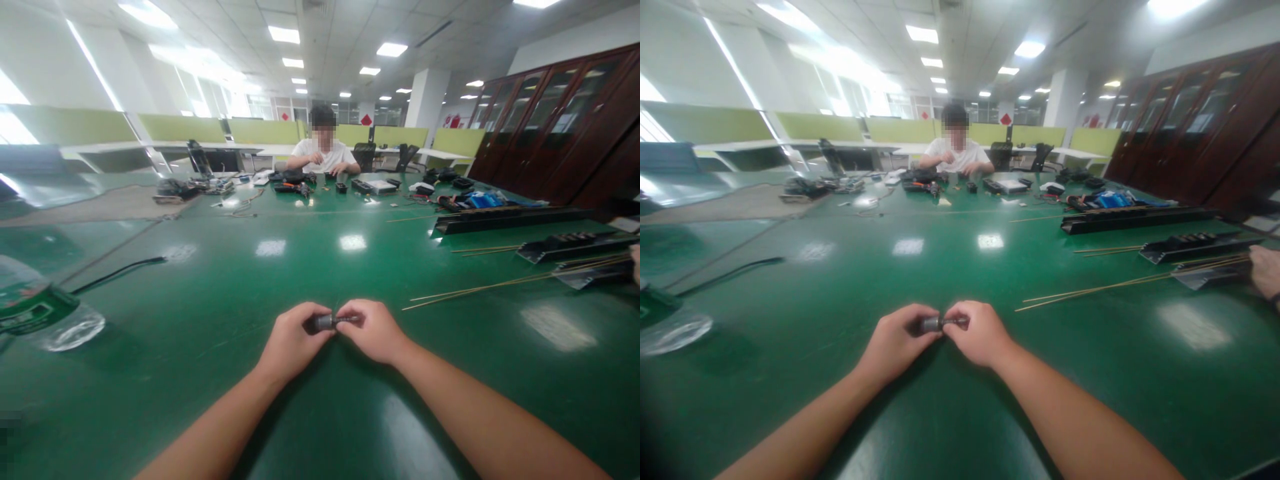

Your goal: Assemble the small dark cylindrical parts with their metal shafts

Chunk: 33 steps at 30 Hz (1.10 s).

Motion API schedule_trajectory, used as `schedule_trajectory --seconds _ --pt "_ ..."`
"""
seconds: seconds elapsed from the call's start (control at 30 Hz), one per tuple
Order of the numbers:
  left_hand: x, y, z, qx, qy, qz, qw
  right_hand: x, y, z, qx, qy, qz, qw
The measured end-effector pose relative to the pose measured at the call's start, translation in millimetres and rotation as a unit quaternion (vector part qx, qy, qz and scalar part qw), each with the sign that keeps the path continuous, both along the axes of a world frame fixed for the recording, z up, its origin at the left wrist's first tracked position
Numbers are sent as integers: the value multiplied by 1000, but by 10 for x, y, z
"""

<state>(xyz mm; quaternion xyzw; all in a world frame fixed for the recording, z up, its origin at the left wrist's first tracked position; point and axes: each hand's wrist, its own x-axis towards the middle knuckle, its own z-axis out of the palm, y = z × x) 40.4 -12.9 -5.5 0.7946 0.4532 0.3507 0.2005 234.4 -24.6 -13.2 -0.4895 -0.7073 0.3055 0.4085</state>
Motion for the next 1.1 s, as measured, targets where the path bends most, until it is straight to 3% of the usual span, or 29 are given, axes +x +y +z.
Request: schedule_trajectory --seconds 1.1 --pt "7 -4 28 11 1 0 1000 -10 -5 3 -6 -1 -5 1000"
